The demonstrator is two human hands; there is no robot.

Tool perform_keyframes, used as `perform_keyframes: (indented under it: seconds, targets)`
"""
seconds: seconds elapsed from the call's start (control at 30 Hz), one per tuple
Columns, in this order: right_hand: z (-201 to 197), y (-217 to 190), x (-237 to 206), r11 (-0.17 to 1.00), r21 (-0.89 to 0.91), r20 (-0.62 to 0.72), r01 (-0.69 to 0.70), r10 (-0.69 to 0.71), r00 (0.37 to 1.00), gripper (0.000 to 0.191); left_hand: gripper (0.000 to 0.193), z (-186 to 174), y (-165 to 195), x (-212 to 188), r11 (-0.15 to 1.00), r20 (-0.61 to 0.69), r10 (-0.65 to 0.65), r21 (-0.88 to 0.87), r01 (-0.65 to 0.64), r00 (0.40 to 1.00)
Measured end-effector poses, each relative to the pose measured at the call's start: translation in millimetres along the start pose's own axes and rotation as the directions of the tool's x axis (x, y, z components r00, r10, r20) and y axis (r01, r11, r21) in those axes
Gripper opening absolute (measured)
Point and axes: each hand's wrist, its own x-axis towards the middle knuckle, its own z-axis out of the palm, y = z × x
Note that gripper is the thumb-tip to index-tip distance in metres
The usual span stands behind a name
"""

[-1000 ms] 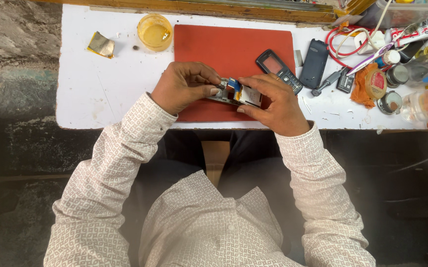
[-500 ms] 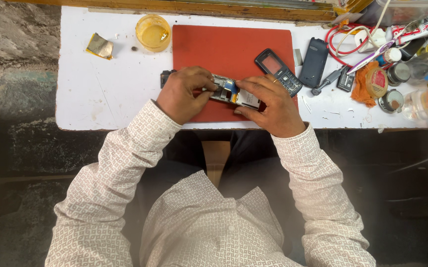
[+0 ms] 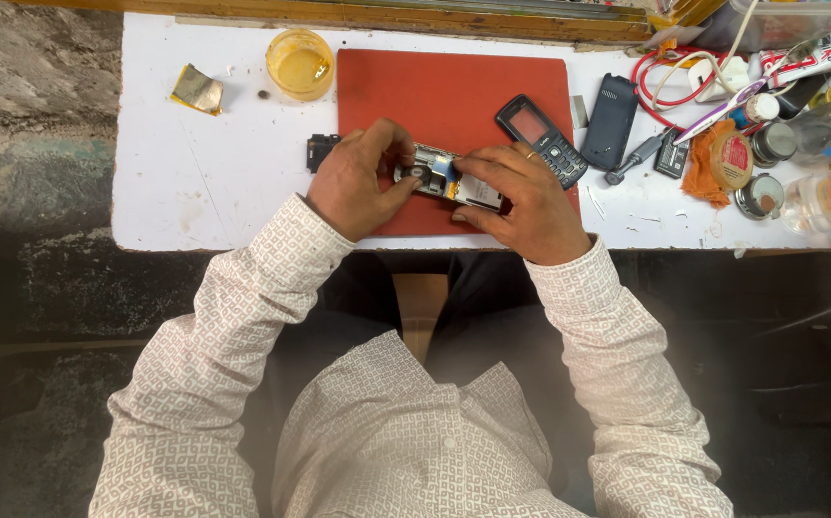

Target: The person cleans the internal circuit board of a disassembled mobile phone using a toothbrush, then uses a hot air gun on the components. They handle the speaker and other small parts, place the board into the phone housing, and press the keypad assembly onto the reassembled phone.

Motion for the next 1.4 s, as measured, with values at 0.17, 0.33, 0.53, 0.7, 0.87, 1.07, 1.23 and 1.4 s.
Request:
perform_keyframes:
  seconds: [0.17,0.33,0.53,0.7,0.87,1.07,1.23,1.4]
  targets:
    - [4,0,1,1.0,-0.028,-0.024,-0.004,0.004,1.0,0.058,0.028,2,1,-3,0.98,-0.103,0.126,0.167,-0.108,0.987]
    - [4,2,0,0.999,-0.035,-0.022,0.014,-0.014,1.0,0.059,0.016,4,4,-23,0.873,-0.09,0.266,0.445,-0.2,0.96]
    - [2,5,1,1.0,-0.026,0.002,0.013,-0.013,1.0,0.058,0.03,7,8,-32,0.789,0.015,0.337,0.541,-0.292,0.941]
    - [-1,7,2,0.999,-0.036,0.012,0.04,-0.039,0.999,0.056,0.029,6,8,-31,0.809,0.024,0.344,0.501,-0.309,0.939]
    - [-2,8,2,0.999,-0.014,0.017,0.032,-0.032,0.999,0.056,0.031,6,7,-32,0.811,0.033,0.337,0.497,-0.308,0.941]
    - [-1,9,2,1.0,0.008,0.019,0.016,-0.016,1.0,0.057,0.043,7,8,-31,0.795,0.047,0.341,0.518,-0.315,0.939]
    - [1,9,1,0.999,0.037,0.016,-0.007,0.006,1.0,0.059,0.042,8,9,-30,0.758,0.074,0.357,0.56,-0.335,0.931]
    - [1,11,1,0.999,0.04,-0.004,0.021,-0.021,1.0,0.059,0.038,9,8,-29,0.718,0.121,0.342,0.607,-0.342,0.932]
